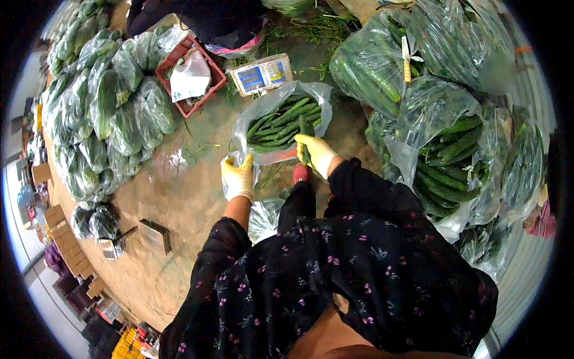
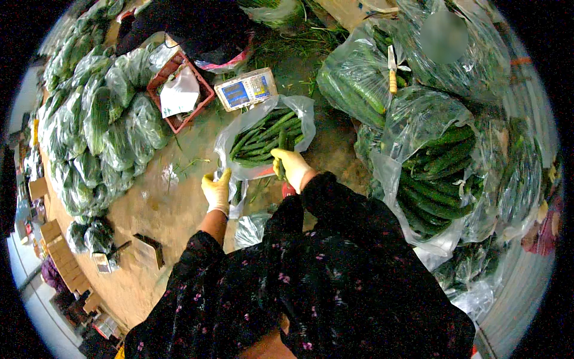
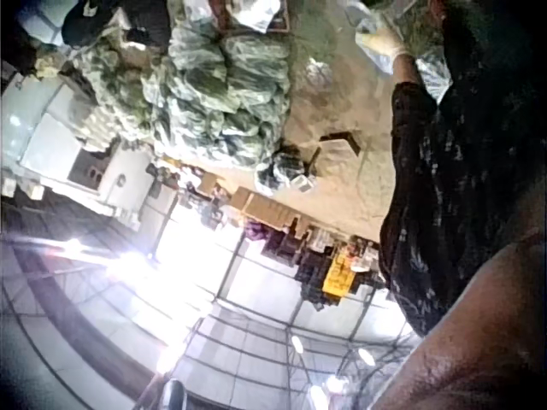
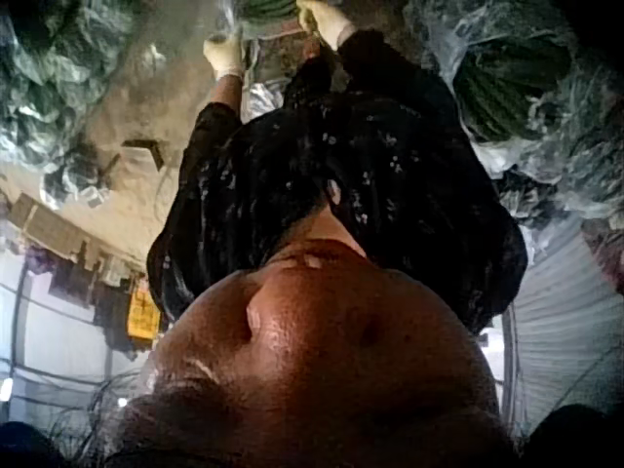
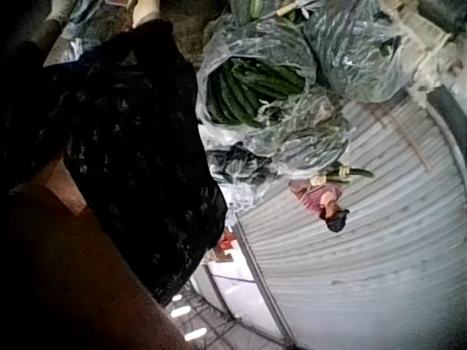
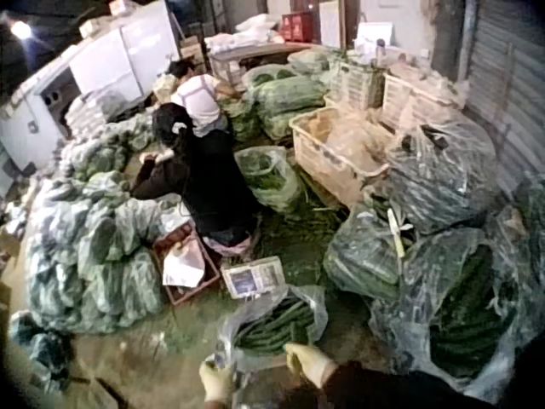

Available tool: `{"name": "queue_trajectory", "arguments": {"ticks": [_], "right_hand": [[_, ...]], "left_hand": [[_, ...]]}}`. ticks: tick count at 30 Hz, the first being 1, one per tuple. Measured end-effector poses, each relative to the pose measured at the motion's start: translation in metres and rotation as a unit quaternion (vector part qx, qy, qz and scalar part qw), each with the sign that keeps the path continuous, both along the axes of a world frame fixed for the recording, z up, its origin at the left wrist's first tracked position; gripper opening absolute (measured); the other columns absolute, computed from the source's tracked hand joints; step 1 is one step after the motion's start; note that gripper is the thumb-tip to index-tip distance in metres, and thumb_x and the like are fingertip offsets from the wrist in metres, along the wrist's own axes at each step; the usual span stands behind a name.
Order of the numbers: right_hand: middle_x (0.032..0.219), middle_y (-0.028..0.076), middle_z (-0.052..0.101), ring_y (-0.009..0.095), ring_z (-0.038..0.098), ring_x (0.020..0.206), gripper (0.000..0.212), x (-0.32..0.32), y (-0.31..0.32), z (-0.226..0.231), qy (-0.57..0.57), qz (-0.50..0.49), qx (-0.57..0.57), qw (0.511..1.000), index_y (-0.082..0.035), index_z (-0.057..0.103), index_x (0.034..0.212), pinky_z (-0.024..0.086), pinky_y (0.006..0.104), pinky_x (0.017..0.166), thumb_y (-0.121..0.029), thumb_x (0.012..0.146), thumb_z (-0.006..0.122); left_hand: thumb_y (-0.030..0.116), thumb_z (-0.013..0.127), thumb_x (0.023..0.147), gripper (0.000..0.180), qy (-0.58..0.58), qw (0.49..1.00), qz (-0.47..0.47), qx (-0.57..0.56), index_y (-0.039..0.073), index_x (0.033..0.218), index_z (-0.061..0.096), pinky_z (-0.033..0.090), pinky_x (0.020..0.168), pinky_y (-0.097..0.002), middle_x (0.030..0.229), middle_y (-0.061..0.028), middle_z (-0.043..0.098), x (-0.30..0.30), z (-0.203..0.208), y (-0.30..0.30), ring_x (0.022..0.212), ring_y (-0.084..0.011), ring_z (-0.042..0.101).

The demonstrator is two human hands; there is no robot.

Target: The person sorts and packs cucumbers into plastic bags, weighing them on a scale and tying the bags shut.

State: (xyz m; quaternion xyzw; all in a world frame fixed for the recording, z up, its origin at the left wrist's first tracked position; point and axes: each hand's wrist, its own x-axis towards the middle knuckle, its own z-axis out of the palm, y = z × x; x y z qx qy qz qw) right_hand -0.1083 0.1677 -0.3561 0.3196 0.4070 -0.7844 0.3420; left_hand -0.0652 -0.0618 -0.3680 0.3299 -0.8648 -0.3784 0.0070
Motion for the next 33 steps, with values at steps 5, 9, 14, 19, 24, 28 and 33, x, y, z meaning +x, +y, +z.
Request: {"name": "queue_trajectory", "arguments": {"ticks": [5,9,14,19,24,28,33], "right_hand": [[0.124,0.006,0.050,0.020,0.052,0.102,0.053,-0.026,-0.051,-0.003,0.091,0.141,0.070,0.983,-0.009,0.043,0.129,0.039,0.0392,0.090,-0.044,0.089,0.048],[0.104,0.009,0.058,0.017,0.052,0.083,0.048,0.010,-0.044,-0.062,0.160,0.231,0.175,0.944,-0.004,0.049,0.122,0.043,0.0319,0.072,-0.038,0.088,0.052],[0.091,0.005,0.057,0.012,0.054,0.078,0.036,0.051,0.041,0.048,0.121,0.215,0.143,0.958,-0.005,0.051,0.113,0.045,0.0266,0.064,-0.026,0.085,0.057],[0.100,0.006,0.060,0.014,0.058,0.079,0.042,0.095,0.152,0.126,0.203,0.069,0.207,0.955,-0.006,0.049,0.120,0.046,0.0269,0.064,-0.028,0.085,0.059],[0.092,0.008,0.065,0.016,0.060,0.082,0.035,0.126,0.271,0.178,0.198,-0.082,0.526,0.823,-0.003,0.058,0.109,0.047,0.0284,0.074,-0.023,0.080,0.062],[0.089,0.008,0.065,0.019,0.061,0.078,0.035,0.149,0.375,0.180,0.066,-0.140,0.705,0.692,-0.003,0.060,0.106,0.047,0.0291,0.073,-0.024,0.078,0.063],[0.103,0.008,0.060,0.017,0.059,0.073,0.050,0.124,0.435,0.174,-0.030,-0.249,0.560,0.790,-0.005,0.049,0.121,0.048,0.0291,0.061,-0.026,0.078,0.064]], "left_hand": [[0.032,0.066,0.079,0.054,-0.171,0.951,-0.145,0.213,-0.001,0.119,0.050,0.044,0.078,-0.0304,0.107,-0.0089,0.059,-0.044,-0.070,-0.047,0.088,-0.0198,0.056],[0.019,0.052,0.088,0.038,-0.019,0.856,-0.024,0.516,0.001,0.121,0.050,0.046,0.080,-0.0283,0.109,-0.0083,0.057,-0.078,-0.005,-0.009,0.096,-0.0171,0.055],[0.020,0.051,0.090,0.034,-0.044,0.834,-0.057,0.546,0.005,0.120,0.051,0.043,0.065,-0.0270,0.089,-0.0028,0.055,-0.055,-0.061,-0.053,0.069,-0.0126,0.049],[0.021,0.053,0.088,0.024,-0.046,0.852,-0.077,0.516,0.007,0.106,0.053,0.045,0.067,-0.0310,0.085,-0.0044,0.055,-0.061,-0.046,-0.046,0.073,-0.0171,0.054],[0.022,0.057,0.085,0.024,-0.094,0.857,-0.002,0.506,0.007,0.102,0.051,0.045,0.066,-0.0320,0.088,-0.0053,0.055,-0.071,-0.059,-0.063,0.075,-0.0189,0.054],[0.018,0.060,0.082,0.033,-0.122,0.895,0.008,0.429,0.006,0.110,0.047,0.044,0.060,-0.0303,0.082,-0.0035,0.053,-0.079,-0.050,-0.056,0.069,-0.0162,0.052],[0.013,0.063,0.080,0.039,-0.062,0.928,-0.002,0.366,0.006,0.113,0.043,0.046,0.061,-0.0293,0.086,-0.0055,0.055,-0.060,-0.031,-0.064,0.071,-0.0177,0.055]]}}
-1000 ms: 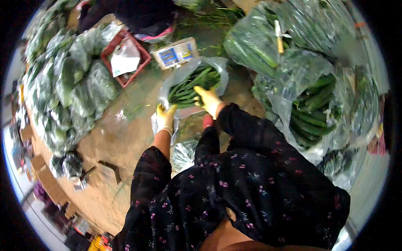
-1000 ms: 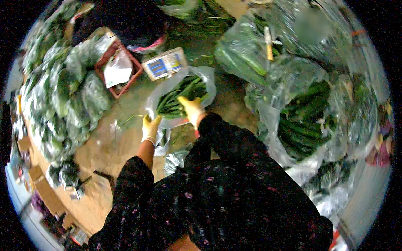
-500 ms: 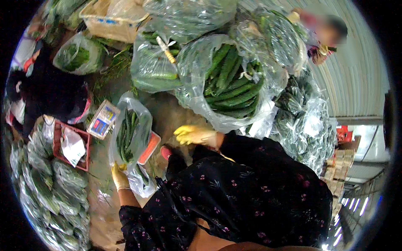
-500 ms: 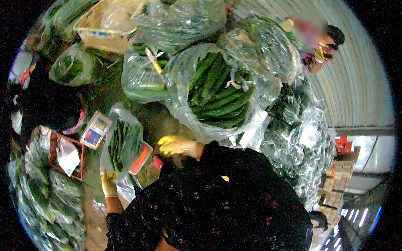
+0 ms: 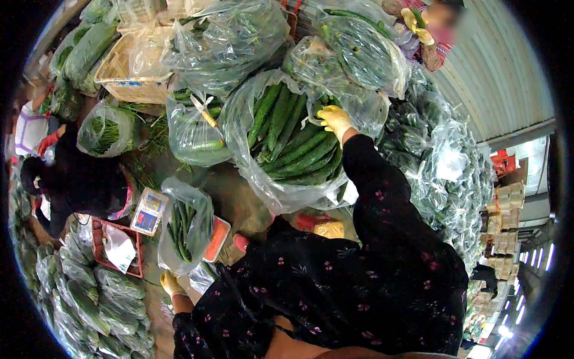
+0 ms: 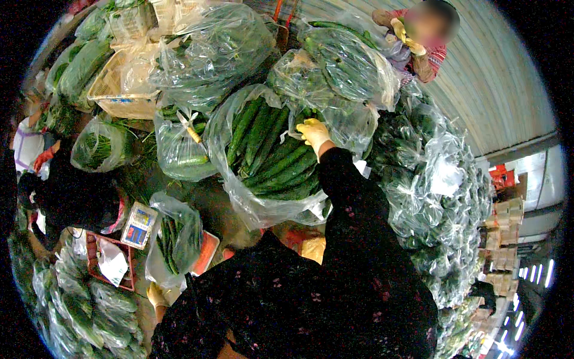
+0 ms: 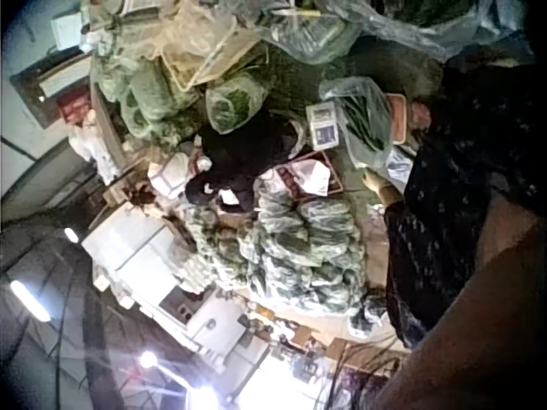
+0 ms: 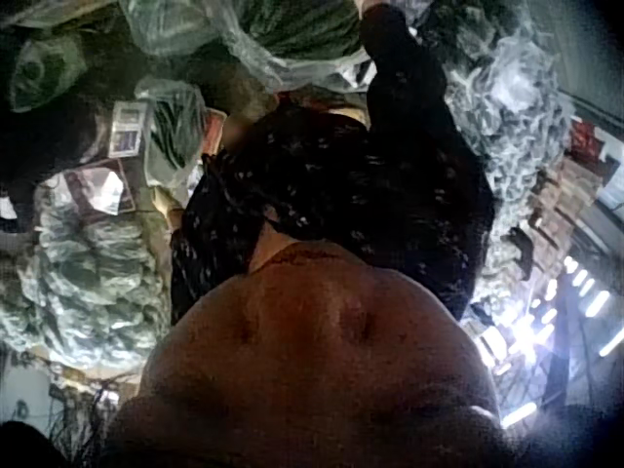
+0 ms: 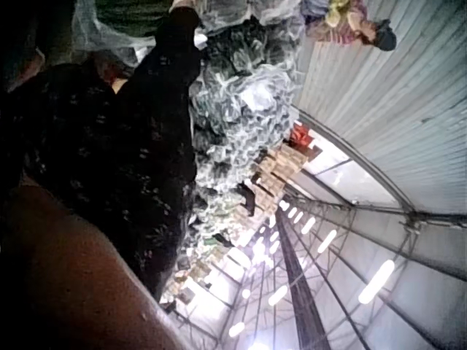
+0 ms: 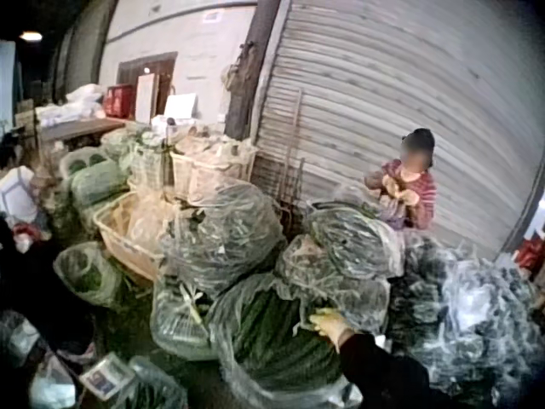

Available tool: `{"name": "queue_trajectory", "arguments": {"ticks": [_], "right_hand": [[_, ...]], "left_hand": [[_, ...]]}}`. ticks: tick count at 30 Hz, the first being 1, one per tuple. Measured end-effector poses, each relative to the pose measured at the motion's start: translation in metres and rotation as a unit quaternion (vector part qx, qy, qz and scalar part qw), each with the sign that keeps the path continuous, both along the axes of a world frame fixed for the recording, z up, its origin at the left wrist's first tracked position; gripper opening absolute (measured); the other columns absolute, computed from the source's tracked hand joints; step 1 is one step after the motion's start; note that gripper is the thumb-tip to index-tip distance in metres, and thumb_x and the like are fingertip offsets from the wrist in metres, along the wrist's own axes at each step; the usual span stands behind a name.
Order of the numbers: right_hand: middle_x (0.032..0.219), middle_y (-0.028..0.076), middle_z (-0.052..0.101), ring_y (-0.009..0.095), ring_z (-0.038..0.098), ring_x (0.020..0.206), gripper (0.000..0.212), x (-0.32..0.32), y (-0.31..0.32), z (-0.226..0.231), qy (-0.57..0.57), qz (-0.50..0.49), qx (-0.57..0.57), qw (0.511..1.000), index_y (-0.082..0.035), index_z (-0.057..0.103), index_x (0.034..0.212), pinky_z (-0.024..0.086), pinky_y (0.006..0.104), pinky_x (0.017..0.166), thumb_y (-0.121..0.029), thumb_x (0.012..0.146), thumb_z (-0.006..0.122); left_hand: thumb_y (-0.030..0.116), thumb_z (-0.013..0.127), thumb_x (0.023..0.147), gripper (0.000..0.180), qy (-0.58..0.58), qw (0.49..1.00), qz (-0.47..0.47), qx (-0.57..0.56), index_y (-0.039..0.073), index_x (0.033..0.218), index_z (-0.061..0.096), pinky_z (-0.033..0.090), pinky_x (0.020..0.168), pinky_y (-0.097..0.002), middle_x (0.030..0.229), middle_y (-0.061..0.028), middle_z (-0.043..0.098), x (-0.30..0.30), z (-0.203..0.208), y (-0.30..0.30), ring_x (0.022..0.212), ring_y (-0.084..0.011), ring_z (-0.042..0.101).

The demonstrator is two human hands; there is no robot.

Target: The person sorts and packs cucumbers into plastic bags, weighing them on a scale and tying the bags shut.

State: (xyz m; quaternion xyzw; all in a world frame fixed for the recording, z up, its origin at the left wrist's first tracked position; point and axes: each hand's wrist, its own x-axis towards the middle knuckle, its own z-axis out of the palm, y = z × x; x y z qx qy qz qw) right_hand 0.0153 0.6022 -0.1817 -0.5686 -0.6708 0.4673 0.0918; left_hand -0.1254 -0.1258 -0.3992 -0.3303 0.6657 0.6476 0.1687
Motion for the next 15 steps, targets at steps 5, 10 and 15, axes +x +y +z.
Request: {"name": "queue_trajectory", "arguments": {"ticks": [5,10,15], "right_hand": [[0.079,0.010,0.061,0.023,0.058,0.058,0.026,-0.031,0.056,-0.069,-0.114,0.095,0.010,0.989,-0.002,0.054,0.092,0.044,0.0327,0.046,-0.022,0.079,0.064],[0.059,0.004,0.049,0.018,0.043,0.043,0.017,-0.041,0.055,-0.081,-0.001,0.032,-0.157,0.987,-0.007,0.052,0.092,0.029,0.0322,0.036,-0.022,0.085,0.054],[0.057,-0.003,0.043,0.010,0.035,0.040,0.017,-0.004,0.035,-0.027,0.111,-0.045,-0.232,0.965,-0.011,0.047,0.099,0.023,0.0265,0.033,-0.022,0.087,0.050]], "left_hand": [[0.011,0.057,0.082,0.042,0.067,0.996,-0.021,-0.049,0.002,0.121,0.041,0.045,0.074,-0.0309,0.094,-0.0067,0.055,0.020,0.047,0.034,0.083,-0.0179,0.054],[0.011,0.056,0.083,0.051,0.087,0.995,-0.023,-0.035,0.001,0.129,0.038,0.039,0.087,-0.0281,0.106,-0.0072,0.053,0.049,0.093,0.103,0.095,-0.0165,0.050],[0.012,0.057,0.084,0.047,0.133,0.984,-0.112,0.036,0.000,0.127,0.042,0.040,0.087,-0.0275,0.108,-0.0082,0.054,0.051,0.142,0.198,0.095,-0.0164,0.052]]}}
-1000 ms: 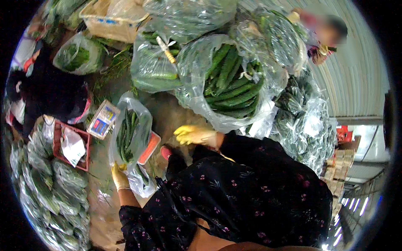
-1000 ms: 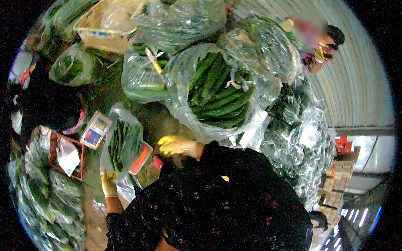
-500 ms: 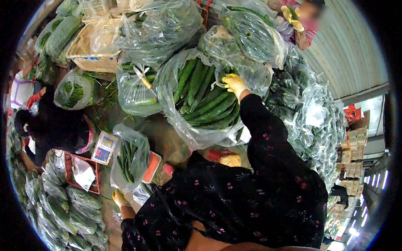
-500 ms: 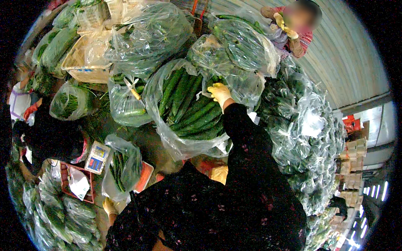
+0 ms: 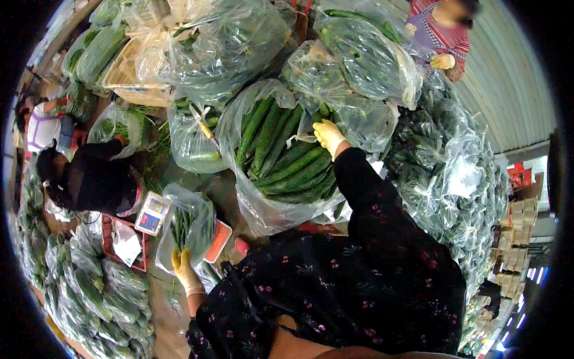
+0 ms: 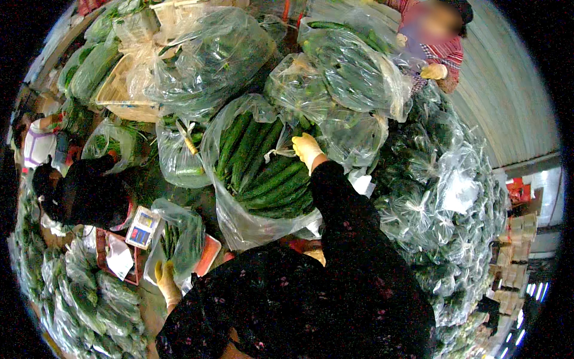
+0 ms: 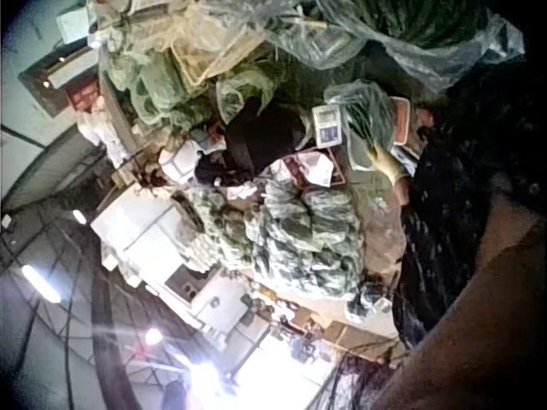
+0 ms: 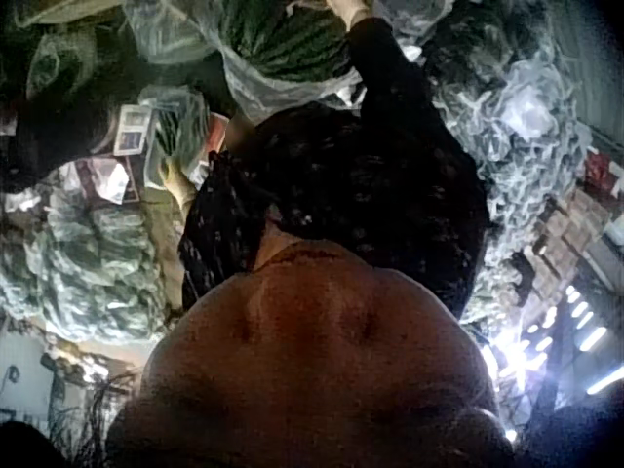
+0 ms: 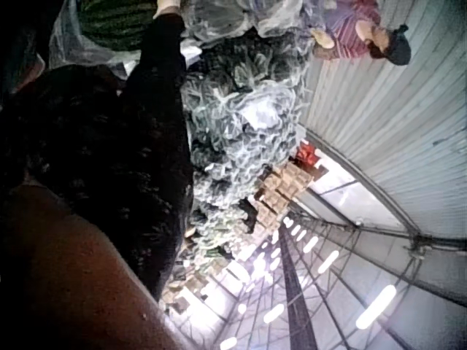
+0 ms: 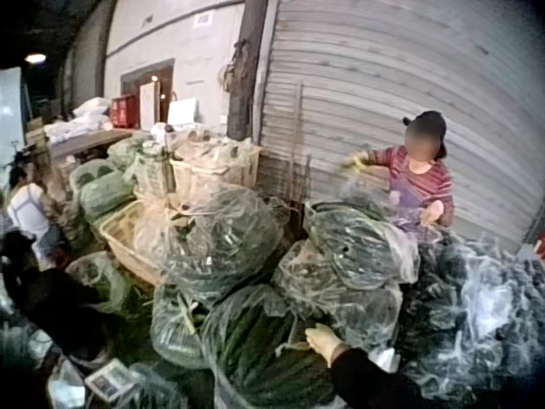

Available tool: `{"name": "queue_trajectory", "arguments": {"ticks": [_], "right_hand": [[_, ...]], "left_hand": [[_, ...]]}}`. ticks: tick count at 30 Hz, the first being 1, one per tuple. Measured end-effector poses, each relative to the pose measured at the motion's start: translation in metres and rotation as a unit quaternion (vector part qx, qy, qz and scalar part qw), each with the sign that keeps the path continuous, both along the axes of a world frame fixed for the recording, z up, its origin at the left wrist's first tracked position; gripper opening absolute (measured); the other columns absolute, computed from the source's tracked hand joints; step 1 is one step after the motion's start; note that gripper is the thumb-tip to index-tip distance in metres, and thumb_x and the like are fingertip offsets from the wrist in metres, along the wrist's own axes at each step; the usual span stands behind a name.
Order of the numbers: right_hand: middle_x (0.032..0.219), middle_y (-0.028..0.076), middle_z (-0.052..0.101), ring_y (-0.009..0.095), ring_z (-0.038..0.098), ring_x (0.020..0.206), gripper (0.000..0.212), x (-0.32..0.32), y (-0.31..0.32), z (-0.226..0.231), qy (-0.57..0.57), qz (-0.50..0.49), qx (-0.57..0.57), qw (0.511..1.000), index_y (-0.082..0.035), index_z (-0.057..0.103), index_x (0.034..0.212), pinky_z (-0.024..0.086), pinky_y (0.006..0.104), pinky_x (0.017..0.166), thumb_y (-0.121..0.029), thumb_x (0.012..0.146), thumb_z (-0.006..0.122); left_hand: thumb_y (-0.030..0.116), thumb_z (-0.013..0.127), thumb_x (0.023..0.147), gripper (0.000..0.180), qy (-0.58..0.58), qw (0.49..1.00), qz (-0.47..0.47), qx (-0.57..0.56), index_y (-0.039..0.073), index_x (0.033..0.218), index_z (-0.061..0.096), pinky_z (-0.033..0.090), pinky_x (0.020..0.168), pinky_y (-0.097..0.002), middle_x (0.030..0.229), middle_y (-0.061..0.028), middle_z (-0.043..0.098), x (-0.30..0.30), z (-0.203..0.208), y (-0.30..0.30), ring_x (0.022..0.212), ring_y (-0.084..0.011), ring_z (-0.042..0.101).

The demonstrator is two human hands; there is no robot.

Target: The person sorts and packs cucumbers into plastic bags, weighing them on a scale and tying the bags shut.

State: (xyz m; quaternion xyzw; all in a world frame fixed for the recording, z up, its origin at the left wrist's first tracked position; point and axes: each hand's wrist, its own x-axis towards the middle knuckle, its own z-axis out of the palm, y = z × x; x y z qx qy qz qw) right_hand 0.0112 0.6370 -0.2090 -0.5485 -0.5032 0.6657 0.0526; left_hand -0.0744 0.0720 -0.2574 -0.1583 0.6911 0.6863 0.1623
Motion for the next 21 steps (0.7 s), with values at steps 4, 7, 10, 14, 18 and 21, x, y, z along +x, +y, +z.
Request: {"name": "queue_trajectory", "arguments": {"ticks": [4,7,10,14,18,21], "right_hand": [[0.059,-0.005,0.042,0.006,0.035,0.043,0.009,0.024,-0.045,0.028,0.065,0.052,0.019,0.996,-0.014,0.047,0.086,0.024,0.0220,0.035,-0.023,0.088,0.049],[0.064,-0.002,0.047,0.009,0.039,0.047,0.014,0.057,-0.088,0.054,0.176,0.003,-0.038,0.984,-0.011,0.050,0.092,0.031,0.0216,0.041,-0.024,0.091,0.050],[0.069,-0.001,0.051,0.011,0.047,0.056,0.017,0.088,-0.119,0.084,0.307,-0.110,-0.260,0.909,-0.011,0.054,0.101,0.039,0.0241,0.050,-0.024,0.091,0.051],[0.086,0.003,0.055,0.014,0.053,0.072,0.031,0.112,-0.157,0.095,0.359,-0.068,-0.301,0.881,-0.008,0.050,0.119,0.046,0.0270,0.064,-0.022,0.091,0.051],[0.091,0.005,0.056,0.015,0.055,0.076,0.045,0.105,-0.195,0.109,0.326,0.076,-0.188,0.923,-0.008,0.038,0.130,0.047,0.0284,0.069,-0.021,0.090,0.054],[0.102,0.007,0.058,0.014,0.055,0.076,0.059,0.082,-0.209,0.108,0.300,0.265,-0.126,0.908,-0.008,0.027,0.137,0.048,0.0277,0.067,-0.014,0.085,0.056]], "left_hand": [[0.012,0.057,0.085,0.041,0.023,0.996,-0.082,-0.011,-0.002,0.122,0.047,0.040,0.088,-0.0262,0.109,-0.0077,0.055,-0.003,0.039,0.056,0.097,-0.0152,0.052],[0.012,0.055,0.086,0.038,0.022,0.991,-0.133,-0.001,-0.002,0.121,0.048,0.040,0.087,-0.0259,0.105,-0.0072,0.058,-0.003,0.051,0.085,0.095,-0.0148,0.054],[0.012,0.052,0.088,0.036,-0.018,0.974,-0.204,0.095,0.000,0.122,0.046,0.042,0.088,-0.0265,0.106,-0.0102,0.059,0.001,0.060,0.116,0.097,-0.0162,0.056],[0.011,0.051,0.088,0.029,-0.024,0.951,-0.294,0.096,-0.001,0.115,0.054,0.042,0.085,-0.0237,0.105,-0.0064,0.060,0.002,0.066,0.151,0.093,-0.0118,0.057],[0.013,0.050,0.091,0.033,-0.097,0.906,-0.349,0.221,-0.001,0.120,0.048,0.043,0.085,-0.0265,0.104,-0.0105,0.061,-0.001,0.101,0.192,0.096,-0.0165,0.058],[0.017,0.052,0.091,0.042,-0.091,0.860,-0.352,0.359,0.001,0.128,0.040,0.042,0.090,-0.0325,0.117,-0.0148,0.056,-0.004,0.136,0.203,0.103,-0.0205,0.055]]}}
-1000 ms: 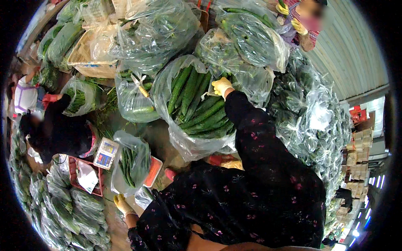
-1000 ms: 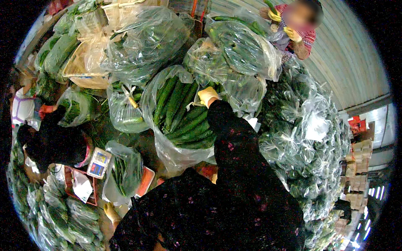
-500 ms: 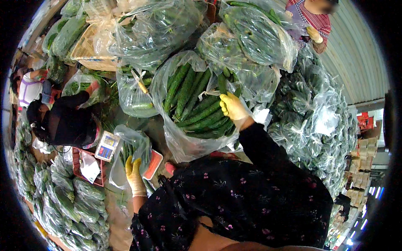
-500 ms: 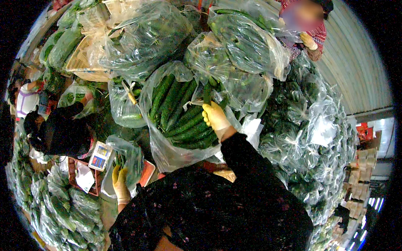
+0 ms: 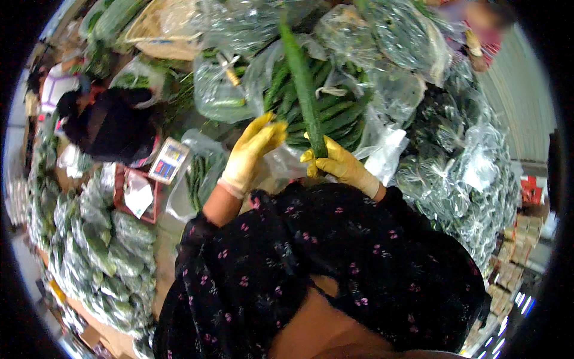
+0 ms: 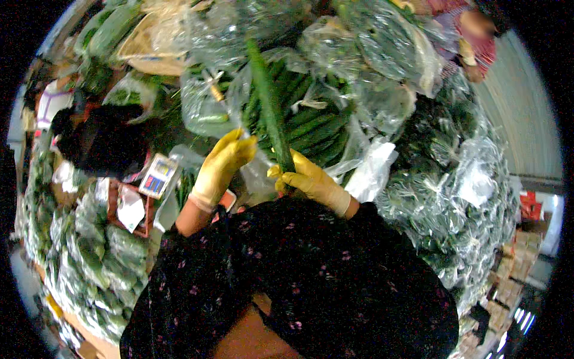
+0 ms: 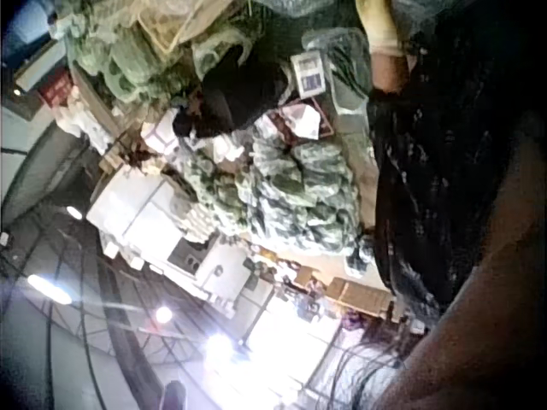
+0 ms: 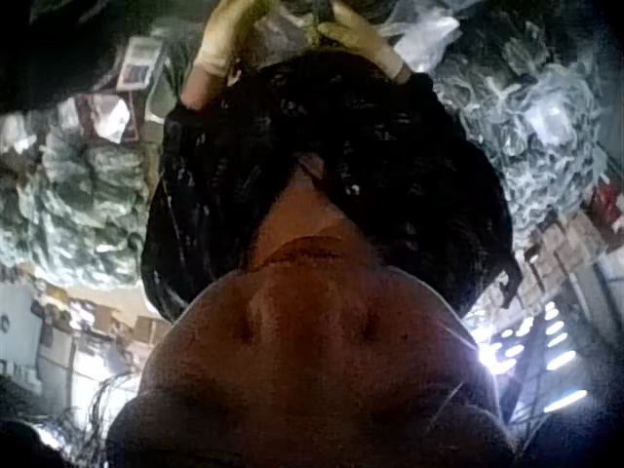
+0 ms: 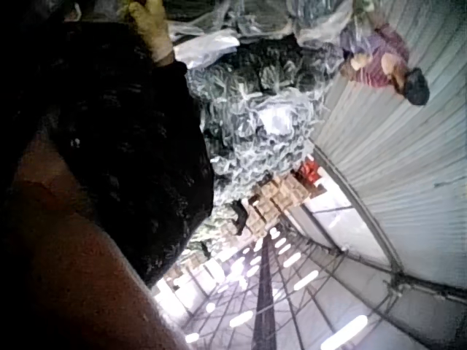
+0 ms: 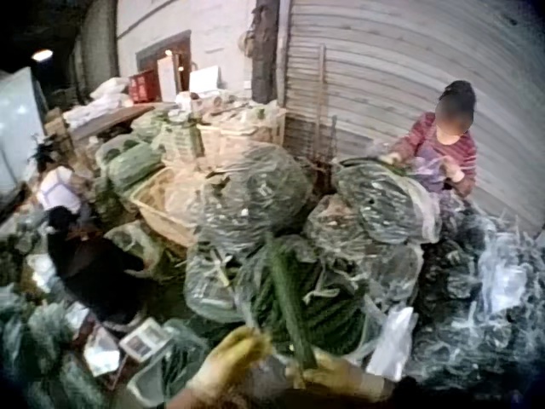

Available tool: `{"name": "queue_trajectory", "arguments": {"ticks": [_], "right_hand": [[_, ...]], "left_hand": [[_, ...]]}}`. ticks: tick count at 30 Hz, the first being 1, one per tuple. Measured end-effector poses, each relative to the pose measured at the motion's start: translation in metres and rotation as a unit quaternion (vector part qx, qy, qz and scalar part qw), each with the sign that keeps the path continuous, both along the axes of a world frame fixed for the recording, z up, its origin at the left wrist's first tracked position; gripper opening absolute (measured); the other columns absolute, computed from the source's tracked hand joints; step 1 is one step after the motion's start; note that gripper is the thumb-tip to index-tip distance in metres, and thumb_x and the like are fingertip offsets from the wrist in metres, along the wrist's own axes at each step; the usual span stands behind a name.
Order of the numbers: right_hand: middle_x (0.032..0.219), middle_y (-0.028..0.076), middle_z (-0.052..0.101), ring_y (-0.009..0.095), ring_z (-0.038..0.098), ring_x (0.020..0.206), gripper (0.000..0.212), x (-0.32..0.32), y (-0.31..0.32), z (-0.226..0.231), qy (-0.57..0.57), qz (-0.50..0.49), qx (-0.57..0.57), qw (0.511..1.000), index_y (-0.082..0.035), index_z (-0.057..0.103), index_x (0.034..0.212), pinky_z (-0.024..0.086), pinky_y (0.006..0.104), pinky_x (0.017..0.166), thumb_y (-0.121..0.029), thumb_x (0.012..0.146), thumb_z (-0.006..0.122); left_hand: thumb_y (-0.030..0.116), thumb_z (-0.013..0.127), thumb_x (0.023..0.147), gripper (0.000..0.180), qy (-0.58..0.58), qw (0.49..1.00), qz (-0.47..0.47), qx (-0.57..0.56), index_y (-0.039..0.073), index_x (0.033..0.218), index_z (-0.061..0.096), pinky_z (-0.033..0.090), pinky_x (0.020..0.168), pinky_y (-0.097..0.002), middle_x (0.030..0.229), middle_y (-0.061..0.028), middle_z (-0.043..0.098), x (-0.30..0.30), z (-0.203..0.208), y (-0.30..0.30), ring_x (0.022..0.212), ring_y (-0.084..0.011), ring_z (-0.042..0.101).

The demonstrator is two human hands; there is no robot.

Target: The person sorts and packs cucumbers into plastic bags, weighing them on a scale and tying the bags shut.

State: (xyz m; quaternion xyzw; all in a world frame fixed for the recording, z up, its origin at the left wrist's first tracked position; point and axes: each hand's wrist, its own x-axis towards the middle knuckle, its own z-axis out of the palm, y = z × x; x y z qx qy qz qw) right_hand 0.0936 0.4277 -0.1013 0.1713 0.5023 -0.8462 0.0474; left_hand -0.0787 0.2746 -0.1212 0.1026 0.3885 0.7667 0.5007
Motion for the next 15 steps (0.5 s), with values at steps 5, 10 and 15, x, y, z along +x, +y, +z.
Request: {"name": "queue_trajectory", "arguments": {"ticks": [5,10,15], "right_hand": [[0.127,0.010,0.046,0.013,0.056,0.091,0.066,-0.037,-0.021,0.021,0.039,0.118,0.217,0.968,-0.006,0.020,0.141,0.046,0.0258,0.077,-0.007,0.084,0.053],[0.130,0.015,0.043,0.023,0.051,0.110,0.063,-0.060,-0.036,0.048,0.044,0.103,0.070,0.991,-0.003,0.022,0.140,0.040,0.0299,0.092,0.003,0.083,0.048],[0.128,0.015,0.045,0.023,0.049,0.112,0.062,-0.084,-0.062,0.051,0.080,0.152,0.114,0.979,-0.004,0.022,0.140,0.039,0.0307,0.094,0.004,0.083,0.046]], "left_hand": [[0.014,0.058,0.086,0.024,-0.151,0.982,0.043,0.102,0.001,0.106,0.055,0.047,0.084,-0.0433,0.099,-0.0125,0.060,-0.035,-0.003,-0.005,0.094,-0.0288,0.058],[0.005,0.061,0.079,0.034,-0.157,0.939,0.085,0.294,0.004,0.111,0.049,0.033,0.101,-0.0496,0.104,-0.0084,0.053,-0.045,-0.010,-0.060,0.108,-0.0293,0.048],[0.001,0.064,0.074,0.033,-0.099,0.923,0.140,0.344,0.006,0.104,0.050,0.030,0.103,-0.0525,0.098,-0.0080,0.052,-0.049,0.006,-0.097,0.108,-0.0293,0.047]]}}
